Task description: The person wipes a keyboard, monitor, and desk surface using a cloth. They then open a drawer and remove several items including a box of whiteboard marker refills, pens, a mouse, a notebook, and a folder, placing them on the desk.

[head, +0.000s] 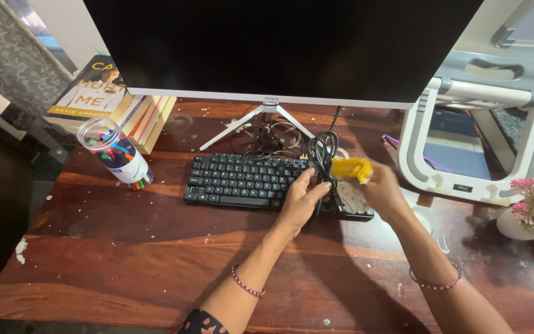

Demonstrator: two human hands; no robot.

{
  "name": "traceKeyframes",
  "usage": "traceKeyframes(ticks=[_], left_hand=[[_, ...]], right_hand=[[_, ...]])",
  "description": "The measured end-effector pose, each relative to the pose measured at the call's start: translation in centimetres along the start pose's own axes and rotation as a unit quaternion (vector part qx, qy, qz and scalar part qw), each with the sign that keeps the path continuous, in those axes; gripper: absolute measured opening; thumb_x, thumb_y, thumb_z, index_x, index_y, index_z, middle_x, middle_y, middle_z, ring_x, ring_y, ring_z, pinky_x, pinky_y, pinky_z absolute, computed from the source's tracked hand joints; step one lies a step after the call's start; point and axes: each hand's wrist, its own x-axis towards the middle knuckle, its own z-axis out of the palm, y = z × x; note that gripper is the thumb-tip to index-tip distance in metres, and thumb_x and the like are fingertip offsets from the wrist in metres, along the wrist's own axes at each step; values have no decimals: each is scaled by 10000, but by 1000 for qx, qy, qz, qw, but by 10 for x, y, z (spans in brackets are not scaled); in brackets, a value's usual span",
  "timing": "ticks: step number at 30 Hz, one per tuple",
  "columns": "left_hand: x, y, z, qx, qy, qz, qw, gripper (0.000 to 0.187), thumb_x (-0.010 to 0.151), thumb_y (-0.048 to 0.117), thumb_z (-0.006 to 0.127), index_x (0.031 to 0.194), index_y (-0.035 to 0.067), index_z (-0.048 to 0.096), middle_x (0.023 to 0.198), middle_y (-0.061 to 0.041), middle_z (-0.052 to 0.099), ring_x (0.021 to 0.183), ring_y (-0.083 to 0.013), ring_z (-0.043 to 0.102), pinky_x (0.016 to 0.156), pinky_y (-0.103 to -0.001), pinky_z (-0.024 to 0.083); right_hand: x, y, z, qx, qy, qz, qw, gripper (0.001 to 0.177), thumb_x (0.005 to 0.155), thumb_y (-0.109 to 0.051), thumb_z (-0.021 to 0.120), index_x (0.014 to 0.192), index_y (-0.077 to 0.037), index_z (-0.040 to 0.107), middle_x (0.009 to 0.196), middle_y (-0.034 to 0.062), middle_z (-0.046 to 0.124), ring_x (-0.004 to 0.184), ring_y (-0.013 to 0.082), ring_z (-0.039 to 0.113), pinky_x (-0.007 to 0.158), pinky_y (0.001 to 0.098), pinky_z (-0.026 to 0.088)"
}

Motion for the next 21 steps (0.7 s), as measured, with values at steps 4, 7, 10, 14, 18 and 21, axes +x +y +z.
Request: traceKeyframes(ticks=[4, 7, 10, 14, 18, 21], left_hand=[[-4, 12, 5, 3, 5, -18, 1000, 478, 975, 148, 647, 1419, -15, 581, 1116, -16, 680, 933, -59, 617, 811, -241, 523], [-2, 19, 6, -9, 2, -42, 999, 491, 972, 143, 630, 1441, 17, 553, 1189, 11, 681, 973, -65, 607, 838, -249, 513], [-1, 23, 3, -15, -19, -6, 1000, 480, 1002, 116, 588, 1463, -6, 539, 1291, -15, 624, 1104, -79, 574, 968, -243, 461], [-2, 21, -5, 17, -22, 19, 999, 447, 1001, 83, 551, 1425, -55, 572, 1350, -71, 597, 1213, -113, 568, 1045, -257, 433], [1, 13, 0, 13, -54, 29, 998, 510, 972, 86, 552, 1469, -24, 522, 1391, -28, 545, 1249, -99, 525, 1049, -247, 430], [3, 11, -1, 64, -53, 38, 996, 552, 974, 102, 573, 1511, -11, 507, 1353, -53, 562, 1207, -117, 531, 1020, -249, 435]], right_hand=[[5, -25, -9, -92, 162, -141, 972, 335, 986, -45, 685, 1316, -24, 630, 1160, 113, 733, 1072, 225, 717, 905, 324, 573], [13, -31, 4, -186, 170, -253, 934, 469, 894, 0, 702, 1354, 4, 608, 1285, 171, 672, 1198, 310, 657, 1005, 386, 524], [17, -22, 34, -244, 116, -266, 925, 520, 791, -25, 789, 1281, 18, 620, 1346, 240, 531, 1239, 401, 515, 980, 441, 467], [4, 3, 50, -218, 44, -283, 933, 617, 650, 143, 602, 1248, 8, 668, 1307, 175, 567, 1301, 363, 531, 1098, 450, 448], [7, 12, 32, -175, 69, -238, 953, 478, 731, 109, 634, 1189, -16, 690, 1232, 132, 624, 1192, 317, 617, 1012, 398, 502], [18, 9, 27, -243, 155, -276, 917, 444, 749, 115, 675, 1173, -13, 696, 1228, 157, 622, 1147, 344, 598, 948, 409, 522]])
